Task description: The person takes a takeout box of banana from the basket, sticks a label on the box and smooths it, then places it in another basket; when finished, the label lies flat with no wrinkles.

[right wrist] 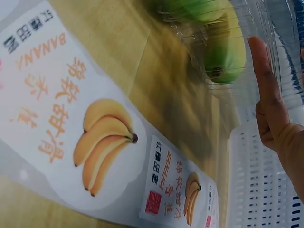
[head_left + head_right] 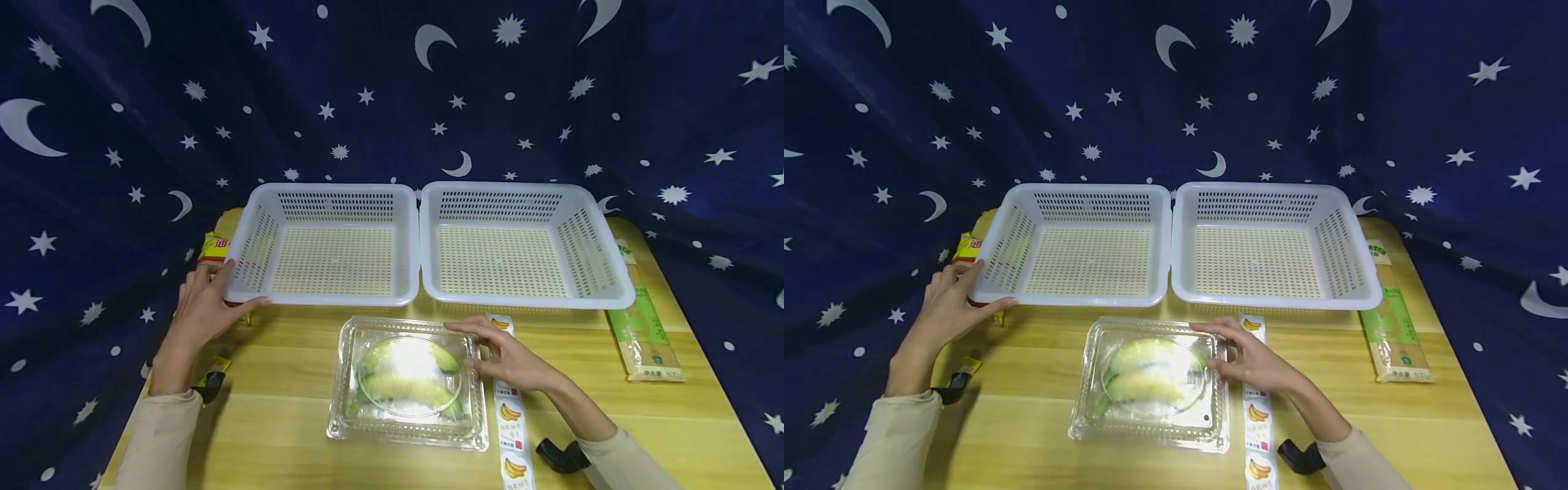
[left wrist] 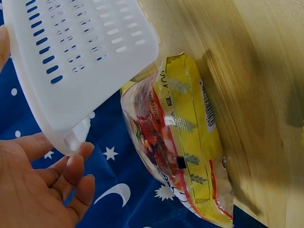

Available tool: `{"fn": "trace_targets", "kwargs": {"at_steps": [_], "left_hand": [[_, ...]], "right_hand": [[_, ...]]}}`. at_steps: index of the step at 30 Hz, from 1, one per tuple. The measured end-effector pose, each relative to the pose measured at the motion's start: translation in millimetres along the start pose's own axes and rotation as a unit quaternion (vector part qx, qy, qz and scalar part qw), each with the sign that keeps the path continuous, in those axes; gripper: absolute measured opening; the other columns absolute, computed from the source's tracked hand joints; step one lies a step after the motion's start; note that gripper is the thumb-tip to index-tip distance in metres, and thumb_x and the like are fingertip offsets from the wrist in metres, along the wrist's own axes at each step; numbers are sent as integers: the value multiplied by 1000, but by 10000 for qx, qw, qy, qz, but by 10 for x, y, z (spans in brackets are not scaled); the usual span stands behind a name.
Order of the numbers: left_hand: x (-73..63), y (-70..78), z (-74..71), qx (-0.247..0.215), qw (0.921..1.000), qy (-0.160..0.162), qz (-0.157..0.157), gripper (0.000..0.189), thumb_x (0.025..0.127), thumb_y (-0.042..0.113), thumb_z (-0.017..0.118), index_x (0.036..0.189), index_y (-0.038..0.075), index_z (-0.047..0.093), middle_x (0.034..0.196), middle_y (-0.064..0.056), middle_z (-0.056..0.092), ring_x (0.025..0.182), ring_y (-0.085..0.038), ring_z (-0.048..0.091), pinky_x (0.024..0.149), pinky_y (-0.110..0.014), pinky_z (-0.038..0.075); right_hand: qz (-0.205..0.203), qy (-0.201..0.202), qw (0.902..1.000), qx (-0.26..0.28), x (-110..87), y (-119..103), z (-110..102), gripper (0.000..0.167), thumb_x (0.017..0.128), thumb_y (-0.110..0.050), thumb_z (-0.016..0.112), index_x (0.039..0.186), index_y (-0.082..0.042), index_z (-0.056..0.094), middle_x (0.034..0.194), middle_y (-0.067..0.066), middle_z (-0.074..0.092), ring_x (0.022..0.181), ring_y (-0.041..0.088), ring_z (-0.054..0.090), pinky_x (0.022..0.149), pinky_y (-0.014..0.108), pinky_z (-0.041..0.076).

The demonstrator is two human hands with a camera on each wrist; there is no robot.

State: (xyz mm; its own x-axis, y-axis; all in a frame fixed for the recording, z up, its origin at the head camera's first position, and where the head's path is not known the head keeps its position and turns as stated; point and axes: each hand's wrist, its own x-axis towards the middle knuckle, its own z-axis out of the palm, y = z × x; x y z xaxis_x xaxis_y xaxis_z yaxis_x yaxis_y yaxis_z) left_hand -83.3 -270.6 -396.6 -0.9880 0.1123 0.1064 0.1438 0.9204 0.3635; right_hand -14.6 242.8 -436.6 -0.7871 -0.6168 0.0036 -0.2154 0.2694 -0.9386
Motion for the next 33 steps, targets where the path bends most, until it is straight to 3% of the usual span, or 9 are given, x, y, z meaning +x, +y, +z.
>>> {"fn": "trace_targets", "kwargs": {"at_steps": [7, 13, 25, 33], "left_hand": [[-2, 12, -6, -31, 10000, -27, -44, 102, 75, 59, 76, 150, 3, 36, 127, -27, 37, 106, -43, 31, 78, -45, 21], [4, 3, -4, -27, 10000, -16, 15, 100, 76, 58, 76, 150, 4, 37, 129, -28, 36, 105, -43, 31, 77, -45, 20], [1, 89, -74, 273, 9993, -248, -96, 99, 78, 64, 70, 150, 6, 36, 133, -29, 36, 105, -44, 33, 78, -46, 22], [-48, 178, -116, 587, 9982, -84, -19, 100, 76, 60, 75, 148, 0, 38, 135, -33, 40, 104, -48, 36, 75, -49, 27]], "right_hand": [[55, -98, 9999, 41, 59, 7, 9, 56, 94, -7, 62, 147, -13, 44, 138, 11, 41, 113, 8, 40, 91, 37, 44], [209, -194, 9996, 55, 81, 8, -1, 58, 94, -9, 63, 148, -16, 43, 134, 12, 41, 96, 13, 39, 76, 32, 45], [361, -273, 9990, 47, 73, 3, -7, 59, 95, -12, 62, 150, -20, 41, 132, 11, 40, 89, 16, 38, 71, 32, 46], [305, -351, 9979, 461, 71, 28, 3, 59, 96, -8, 61, 150, -15, 39, 138, 16, 33, 82, 16, 43, 58, 37, 57]]}}
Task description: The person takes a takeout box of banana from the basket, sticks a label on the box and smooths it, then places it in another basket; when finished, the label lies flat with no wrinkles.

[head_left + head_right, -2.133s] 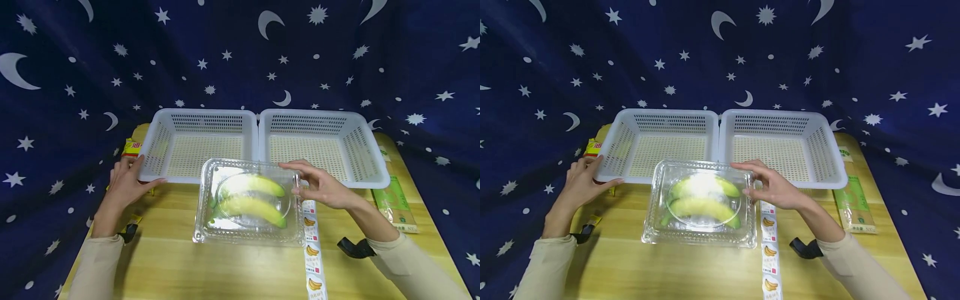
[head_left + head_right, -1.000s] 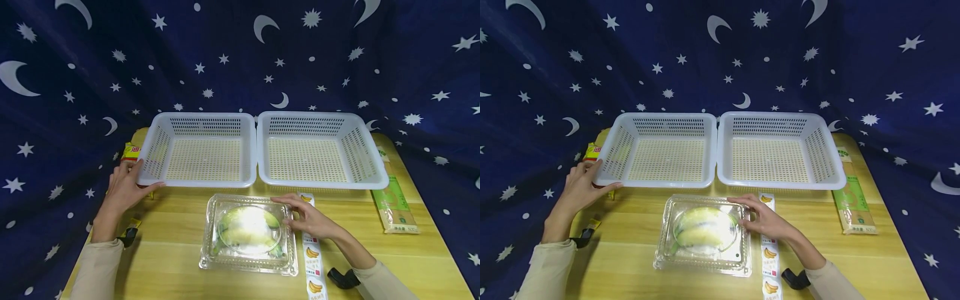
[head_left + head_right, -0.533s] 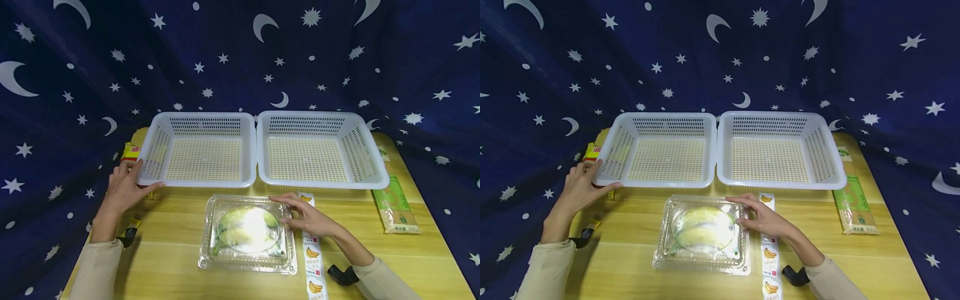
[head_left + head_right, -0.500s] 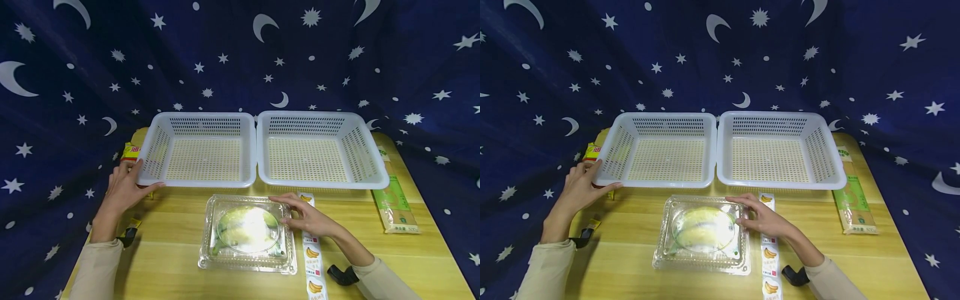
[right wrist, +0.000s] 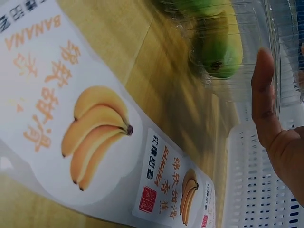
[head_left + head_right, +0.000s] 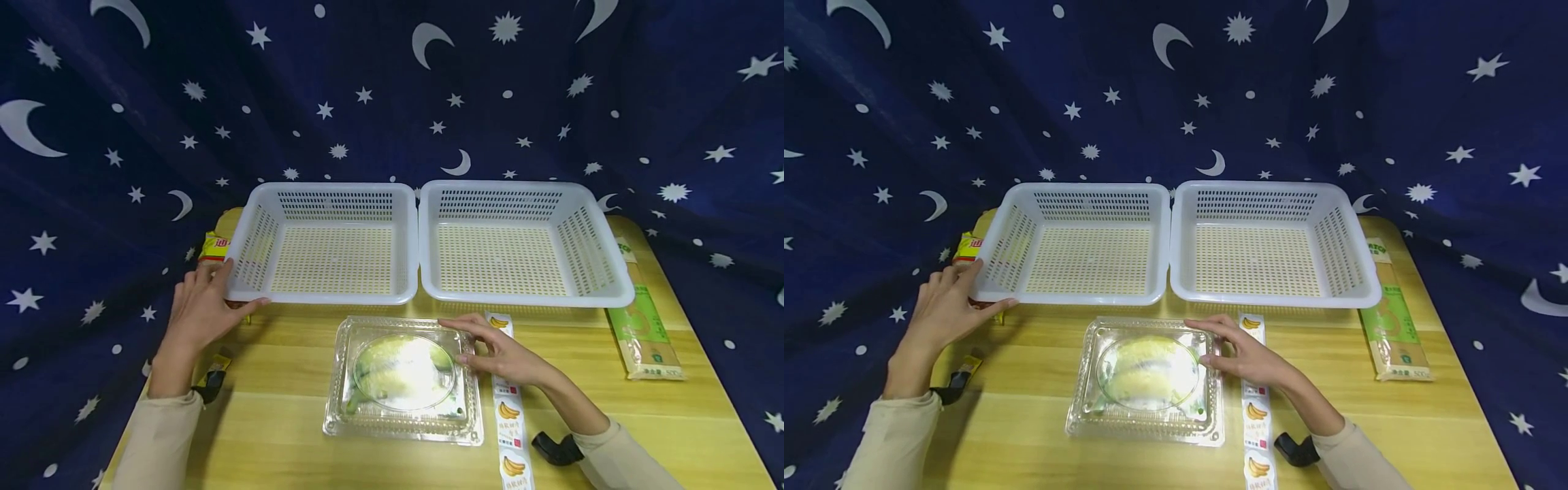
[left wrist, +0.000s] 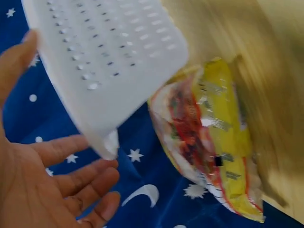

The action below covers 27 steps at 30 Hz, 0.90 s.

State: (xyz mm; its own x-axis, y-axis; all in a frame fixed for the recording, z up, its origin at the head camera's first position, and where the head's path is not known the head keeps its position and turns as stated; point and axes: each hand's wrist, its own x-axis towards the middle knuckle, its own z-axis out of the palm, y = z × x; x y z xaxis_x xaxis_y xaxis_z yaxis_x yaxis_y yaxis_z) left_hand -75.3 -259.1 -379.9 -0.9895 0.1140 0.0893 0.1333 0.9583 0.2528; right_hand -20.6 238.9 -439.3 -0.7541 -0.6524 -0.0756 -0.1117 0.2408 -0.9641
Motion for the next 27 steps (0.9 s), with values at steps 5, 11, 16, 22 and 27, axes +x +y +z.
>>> {"fn": "trace_targets", "kwargs": {"at_steps": [5, 11, 16, 22, 27], "left_hand": [[-35, 97, 7, -34, 9995, 252, 208, 103, 70, 53, 83, 146, -2, 40, 133, -32, 42, 108, -49, 38, 77, -53, 30], [-165, 483, 30, -1250, 9834, 372, 1265, 77, 75, 29, 85, 139, 2, 51, 136, -24, 49, 123, -45, 42, 97, -63, 33], [-311, 942, 162, -1696, 9635, -306, 2047, 75, 77, 37, 82, 143, 16, 50, 144, -11, 47, 132, -33, 42, 105, -62, 33], [-474, 1257, 401, -1849, 9426, -1238, 2490, 95, 68, 55, 83, 148, 24, 42, 157, -4, 31, 142, -29, 31, 109, -62, 29], [-535, 1291, 538, -1900, 9319, -1362, 2773, 108, 58, 56, 87, 150, 20, 41, 160, -5, 26, 144, -30, 28, 108, -59, 30]], "right_hand": [[-42, 178, 9998, -38, -41, 24, 19, 59, 95, -7, 61, 150, -15, 40, 139, 15, 33, 88, 18, 38, 61, 33, 52], [-171, 648, 9975, -223, -61, 46, 49, 55, 95, -6, 61, 147, -15, 45, 144, 13, 33, 101, 16, 39, 66, 27, 49], [-164, 1122, 9931, -283, -89, 50, 116, 56, 94, -4, 63, 146, -14, 46, 146, 15, 33, 104, 15, 43, 71, 27, 52], [-216, 1918, 9810, -208, -202, 18, 191, 51, 97, 0, 55, 146, -4, 42, 145, 18, 34, 115, 16, 49, 90, 19, 50], [77, 2638, 9645, -54, -385, 52, 174, 47, 98, 0, 54, 143, -1, 45, 145, 12, 37, 122, 14, 46, 97, 11, 43]]}}
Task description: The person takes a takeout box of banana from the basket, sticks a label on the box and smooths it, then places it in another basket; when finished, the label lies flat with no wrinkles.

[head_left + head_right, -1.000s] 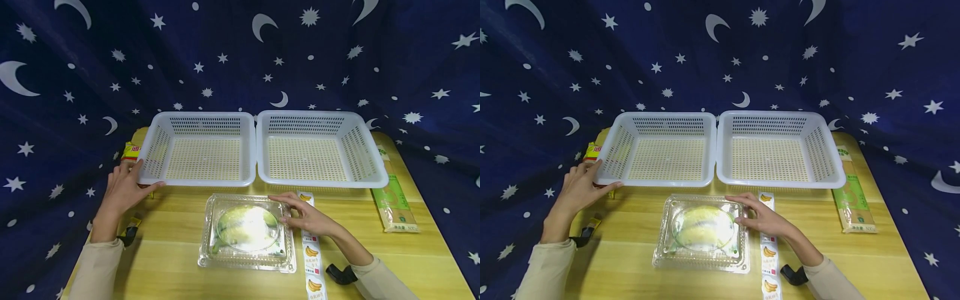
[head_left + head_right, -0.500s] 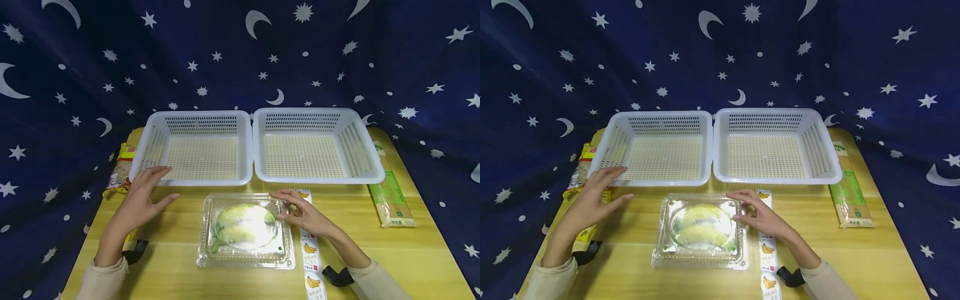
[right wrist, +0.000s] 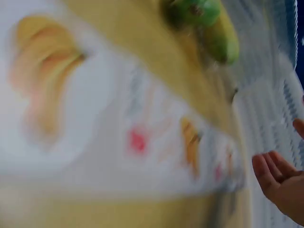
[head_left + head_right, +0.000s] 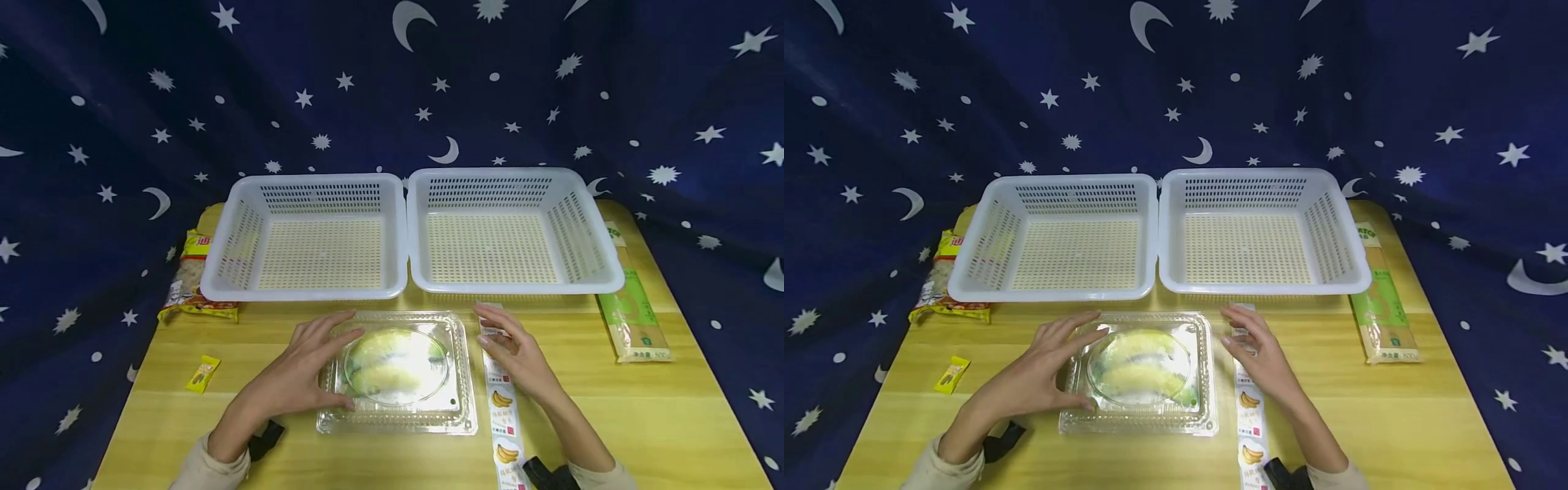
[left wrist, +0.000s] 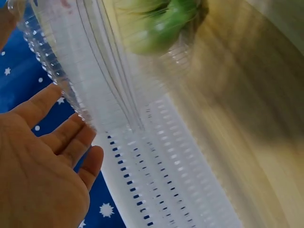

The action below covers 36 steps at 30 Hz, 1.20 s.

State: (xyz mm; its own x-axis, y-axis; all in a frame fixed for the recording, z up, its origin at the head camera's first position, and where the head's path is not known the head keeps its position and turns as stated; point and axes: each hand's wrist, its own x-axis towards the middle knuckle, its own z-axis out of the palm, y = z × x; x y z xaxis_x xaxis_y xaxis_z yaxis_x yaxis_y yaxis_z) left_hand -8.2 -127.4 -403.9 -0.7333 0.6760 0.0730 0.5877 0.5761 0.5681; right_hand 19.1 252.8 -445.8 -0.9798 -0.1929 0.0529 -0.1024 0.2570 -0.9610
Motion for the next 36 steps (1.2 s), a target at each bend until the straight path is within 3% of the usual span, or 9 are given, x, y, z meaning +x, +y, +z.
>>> {"fn": "trace_targets", "kwargs": {"at_steps": [4, 7, 11, 15, 21, 27, 32, 34, 36], "left_hand": [[-29, -22, 21, 161, 9998, -72, -59, 113, 55, 59, 86, 150, 19, 40, 162, -5, 21, 144, -31, 27, 108, -58, 30], [-42, -34, 13, 207, 9996, -119, -114, 114, 55, 58, 87, 151, 19, 39, 162, -6, 19, 144, -31, 26, 109, -56, 30], [-40, -39, -2, 222, 9997, -124, -60, 114, 55, 57, 87, 151, 18, 39, 162, -7, 19, 144, -32, 27, 109, -55, 29], [-35, -35, -10, 258, 9996, -111, -33, 114, 54, 56, 88, 150, 17, 40, 162, -9, 20, 144, -32, 27, 109, -55, 28], [-34, -18, -14, 206, 9995, -179, -126, 115, 53, 55, 89, 151, 18, 40, 162, -8, 20, 145, -32, 25, 110, -56, 27], [-16, -11, -21, 220, 9993, -248, -152, 115, 53, 54, 90, 150, 18, 40, 162, -8, 19, 145, -33, 25, 110, -57, 27], [-3, -7, -24, 272, 9991, -290, -148, 115, 53, 55, 89, 150, 18, 40, 162, -9, 20, 145, -34, 26, 111, -58, 27], [1, -5, -25, 289, 9990, -305, -157, 115, 53, 55, 89, 150, 18, 40, 162, -9, 20, 145, -34, 26, 111, -58, 27], [4, -4, -24, 298, 9989, -325, -166, 115, 53, 55, 89, 150, 18, 40, 162, -9, 20, 145, -34, 25, 111, -59, 27]], "right_hand": [[371, 507, 9954, -729, -142, 112, -112, 48, 95, -4, 62, 141, -2, 48, 145, 14, 41, 123, 15, 44, 97, 20, 42], [732, 679, 9859, -1344, -254, 224, -181, 59, 90, -10, 70, 144, -8, 47, 145, 16, 41, 128, 25, 35, 100, 45, 37], [782, 474, 9804, -1746, -338, 375, -217, 83, 80, -14, 80, 151, -14, 37, 152, 21, 30, 135, 44, 18, 96, 71, 24], [359, -33, 9776, -2073, -352, 463, -200, 97, 74, -19, 85, 154, -15, 31, 157, 27, 14, 140, 56, 1, 97, 79, 6], [159, -152, 9785, -2050, -360, 460, -175, 90, 75, -9, 82, 152, -16, 36, 154, 27, 19, 142, 55, -5, 102, 78, -5], [71, 155, 9799, -1990, -358, 489, -165, 65, 76, -1, 79, 136, -11, 55, 123, 15, 43, 140, 53, 8, 103, 76, 2], [-98, 332, 9781, -2053, -373, 506, -175, 61, 76, 3, 78, 133, -5, 57, 121, 16, 48, 135, 52, 22, 101, 74, 10], [-81, 363, 9773, -2083, -386, 499, -189, 64, 77, 3, 77, 136, -7, 56, 125, 14, 49, 133, 40, 32, 107, 64, 16], [-89, 362, 9794, -1984, -390, 483, -210, 65, 79, 3, 76, 139, -8, 53, 129, 11, 50, 130, 22, 39, 113, 41, 23]]}}
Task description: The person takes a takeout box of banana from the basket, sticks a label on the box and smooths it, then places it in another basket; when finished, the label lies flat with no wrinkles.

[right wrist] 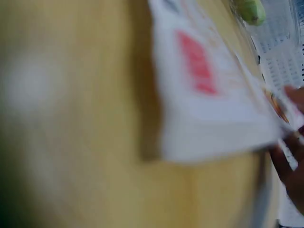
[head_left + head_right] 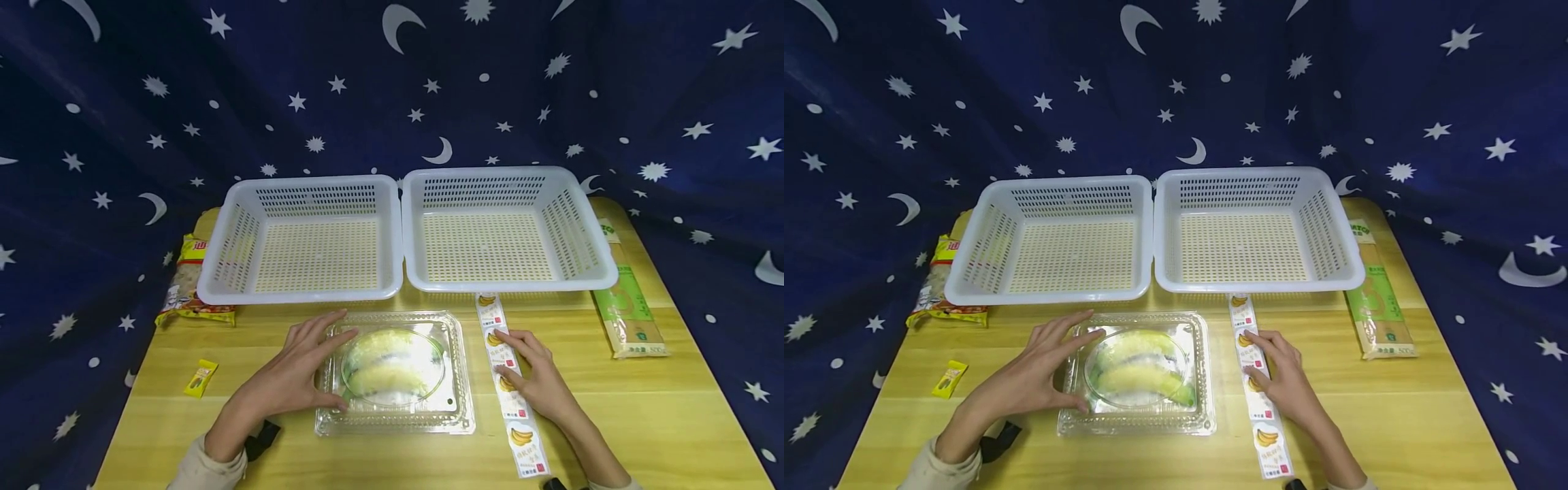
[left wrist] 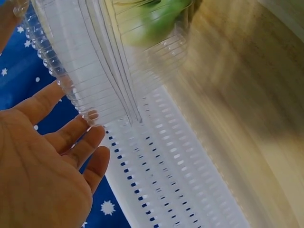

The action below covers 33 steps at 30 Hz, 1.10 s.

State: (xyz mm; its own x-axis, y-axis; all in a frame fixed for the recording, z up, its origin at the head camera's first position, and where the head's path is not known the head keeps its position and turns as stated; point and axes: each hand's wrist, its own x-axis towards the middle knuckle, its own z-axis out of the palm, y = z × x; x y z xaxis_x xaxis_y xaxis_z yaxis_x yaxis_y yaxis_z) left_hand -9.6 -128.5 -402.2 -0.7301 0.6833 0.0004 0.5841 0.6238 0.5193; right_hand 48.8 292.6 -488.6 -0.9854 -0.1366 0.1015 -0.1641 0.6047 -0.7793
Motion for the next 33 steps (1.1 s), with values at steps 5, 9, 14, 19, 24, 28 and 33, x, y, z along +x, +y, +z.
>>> {"fn": "trace_targets", "kwargs": {"at_steps": [5, 9, 14, 19, 24, 28, 33], "left_hand": [[1, 12, -22, 45, 10000, 25, -20, 113, 54, 59, 87, 150, 20, 42, 161, -8, 22, 145, -33, 25, 110, -59, 30], [25, 62, -95, -87, 9998, 146, 75, 103, 62, 64, 81, 148, 21, 44, 160, -6, 26, 145, -31, 26, 110, -59, 28], [147, 278, -157, -591, 9965, 183, 555, 84, 78, 57, 74, 148, 23, 43, 155, -4, 34, 142, -23, 30, 112, -58, 26], [389, 565, -210, -1286, 9867, -175, 982, 74, 87, 47, 70, 151, 28, 37, 153, 4, 38, 143, -16, 31, 113, -55, 31], [684, 717, -227, -1723, 9791, -617, 887, 75, 88, 44, 70, 152, 35, 32, 153, 12, 36, 144, -13, 30, 113, -55, 30], [831, 736, -198, -1526, 9818, -611, 946, 80, 86, 45, 72, 154, 33, 30, 151, 8, 37, 140, -15, 35, 113, -52, 33], [889, 750, -171, -1458, 9816, -522, 1119, 81, 85, 46, 73, 153, 23, 35, 153, 4, 33, 141, -19, 32, 112, -48, 37]], "right_hand": [[-175, -327, 9906, 1314, 35, -124, -102, 67, 86, 9, 66, 148, -5, 42, 134, 10, 43, 107, 1, 51, 87, 11, 46], [-440, -679, 9557, 2830, 136, -306, -168, 68, 90, 17, 55, 151, 5, 29, 136, 15, 36, 105, 5, 58, 81, 17, 54], [-708, -813, 9334, 3424, 278, -561, -214, 66, 89, 21, 51, 149, 10, 25, 147, 9, 35, 106, 6, 58, 76, 15, 54], [-970, -845, 9262, 3545, 400, -822, -196, 65, 89, 21, 50, 149, 10, 27, 155, 2, 30, 100, 6, 60, 60, 14, 50], [-1337, -999, 9093, 3811, 543, -1030, -112, 65, 90, 21, 49, 149, 10, 25, 153, 8, 31, 95, 7, 61, 49, 21, 43], [-1359, -992, 9142, 3686, 614, -1105, -58, 65, 90, 19, 50, 150, 8, 27, 148, 11, 33, 93, 6, 59, 45, 23, 40], [-1300, -1004, 9064, 3892, 622, -1099, -49, 66, 91, 19, 49, 151, 8, 23, 154, 11, 27, 98, 7, 59, 56, 16, 47]]}}
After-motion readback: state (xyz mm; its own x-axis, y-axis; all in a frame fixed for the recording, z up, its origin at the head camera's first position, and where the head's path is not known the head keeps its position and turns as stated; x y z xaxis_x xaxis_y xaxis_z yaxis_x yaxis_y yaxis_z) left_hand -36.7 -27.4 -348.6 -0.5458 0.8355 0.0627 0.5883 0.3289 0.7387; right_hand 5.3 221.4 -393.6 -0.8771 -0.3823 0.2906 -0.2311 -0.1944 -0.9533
